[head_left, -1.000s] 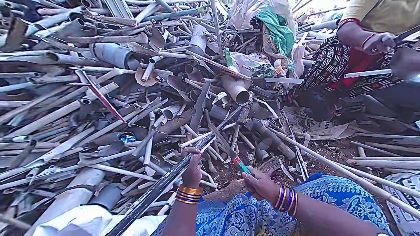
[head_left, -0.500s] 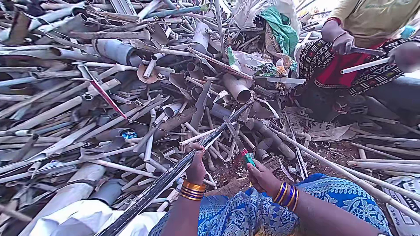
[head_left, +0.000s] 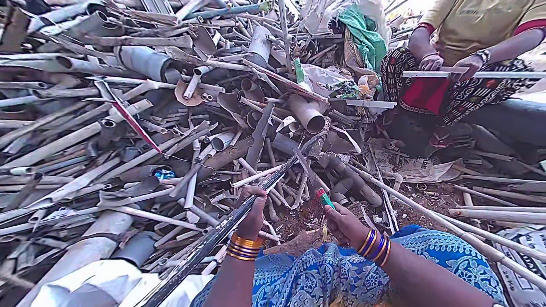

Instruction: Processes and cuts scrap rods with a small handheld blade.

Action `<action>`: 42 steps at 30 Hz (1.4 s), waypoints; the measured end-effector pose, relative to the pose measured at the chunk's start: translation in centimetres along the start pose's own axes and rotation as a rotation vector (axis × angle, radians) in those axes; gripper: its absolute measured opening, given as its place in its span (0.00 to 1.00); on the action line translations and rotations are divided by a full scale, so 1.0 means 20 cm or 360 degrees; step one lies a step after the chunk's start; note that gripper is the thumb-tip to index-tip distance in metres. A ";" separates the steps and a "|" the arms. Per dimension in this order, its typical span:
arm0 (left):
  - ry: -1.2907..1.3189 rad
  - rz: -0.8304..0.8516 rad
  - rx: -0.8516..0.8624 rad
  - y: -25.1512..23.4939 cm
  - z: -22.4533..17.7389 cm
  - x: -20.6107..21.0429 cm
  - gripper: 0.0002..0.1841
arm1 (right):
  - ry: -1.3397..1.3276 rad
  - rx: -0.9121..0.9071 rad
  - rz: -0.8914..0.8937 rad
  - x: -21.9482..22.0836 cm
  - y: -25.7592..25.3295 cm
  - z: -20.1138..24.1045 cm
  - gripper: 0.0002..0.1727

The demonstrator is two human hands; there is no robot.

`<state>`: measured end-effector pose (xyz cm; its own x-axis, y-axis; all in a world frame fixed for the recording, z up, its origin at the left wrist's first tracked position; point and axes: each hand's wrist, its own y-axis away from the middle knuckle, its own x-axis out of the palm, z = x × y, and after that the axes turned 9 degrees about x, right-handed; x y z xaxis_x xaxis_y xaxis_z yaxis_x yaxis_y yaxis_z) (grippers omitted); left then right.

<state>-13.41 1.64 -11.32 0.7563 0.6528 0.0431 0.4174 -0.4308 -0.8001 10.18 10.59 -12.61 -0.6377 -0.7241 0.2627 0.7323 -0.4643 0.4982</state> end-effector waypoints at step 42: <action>0.0200 0.0109 0.0051 0.01 -0.04 -0.04 0.11 | 0.0233 -0.0097 -0.0011 0.05 0.01 0.04 0.11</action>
<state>-13.52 0.50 -10.92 0.8404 0.5386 0.0607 0.3479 -0.4501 -0.8225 9.57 10.26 -11.49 -0.6043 -0.7854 0.1343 0.7441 -0.4960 0.4475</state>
